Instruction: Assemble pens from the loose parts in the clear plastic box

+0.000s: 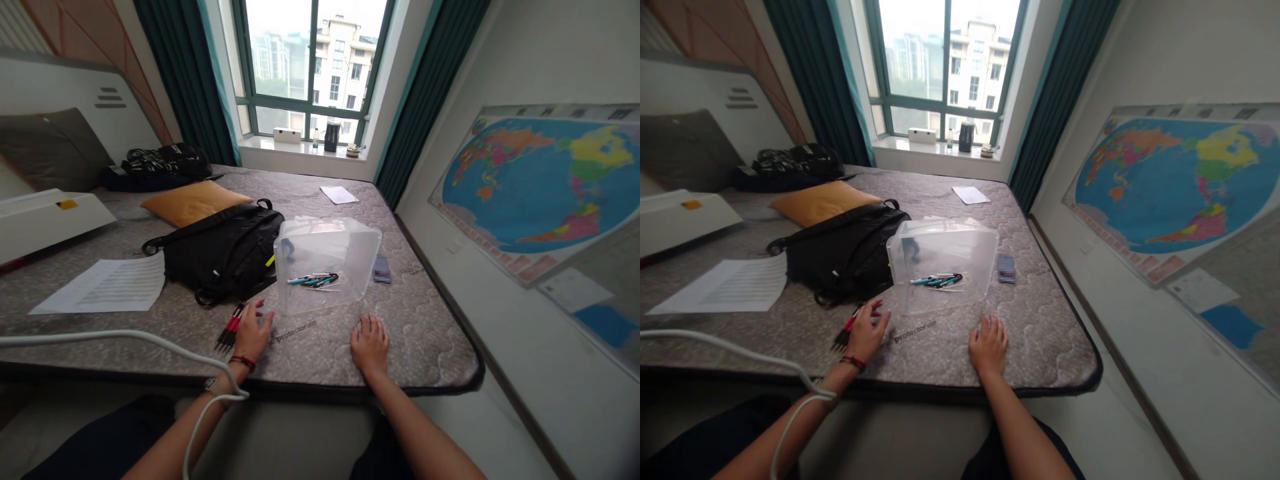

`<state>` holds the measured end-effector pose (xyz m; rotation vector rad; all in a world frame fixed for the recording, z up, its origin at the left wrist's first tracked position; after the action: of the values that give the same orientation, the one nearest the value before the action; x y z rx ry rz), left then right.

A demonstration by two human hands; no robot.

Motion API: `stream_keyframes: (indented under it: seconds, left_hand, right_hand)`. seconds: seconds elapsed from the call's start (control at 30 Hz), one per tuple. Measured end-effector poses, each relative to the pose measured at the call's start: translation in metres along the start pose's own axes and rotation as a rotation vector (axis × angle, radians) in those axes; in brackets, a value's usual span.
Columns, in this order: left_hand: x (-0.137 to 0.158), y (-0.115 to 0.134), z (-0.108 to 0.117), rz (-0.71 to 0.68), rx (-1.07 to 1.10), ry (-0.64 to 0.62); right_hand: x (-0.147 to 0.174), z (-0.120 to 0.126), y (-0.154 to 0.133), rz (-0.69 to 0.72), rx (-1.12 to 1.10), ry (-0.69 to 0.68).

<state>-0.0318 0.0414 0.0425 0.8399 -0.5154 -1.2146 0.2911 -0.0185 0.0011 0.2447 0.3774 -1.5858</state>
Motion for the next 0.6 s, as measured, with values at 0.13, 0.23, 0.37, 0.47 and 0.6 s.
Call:
stream_keyframes:
  seconds: [0.13,0.23,0.37,0.47,0.6]
  left_hand:
    - [-0.023,0.025,-0.038,0.07,0.098,-0.089]
    - [-0.045,0.033,-0.049,0.131,0.083,-0.16]
    - [-0.074,0.028,-0.044,0.163,-0.022,-0.161]
    - [-0.096,0.018,-0.038,0.155,0.034,-0.218]
    - [-0.104,0.015,-0.032,0.174,0.033,-0.281]
  right_hand:
    - [-0.001,0.003,-0.001,-0.007,0.0,-0.017]
    - [-0.001,0.003,-0.002,-0.009,0.013,-0.026]
    - [-0.001,0.001,-0.001,-0.021,0.009,-0.056]
    - [-0.002,0.0,-0.001,-0.032,-0.003,-0.09]
    - [-0.002,0.001,-0.002,-0.036,-0.01,-0.09]
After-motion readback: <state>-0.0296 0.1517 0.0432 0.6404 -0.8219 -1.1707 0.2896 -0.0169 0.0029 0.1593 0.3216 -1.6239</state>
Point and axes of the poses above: each hand's wrist, its own x-axis away from the middle knuckle, its own z-axis out of the back of the hand, y = z × x, the point moved 2 cm from there along -x, towards the middle knuckle, and after that the axes turned 14 degrees about z, right-handed, at the moved point
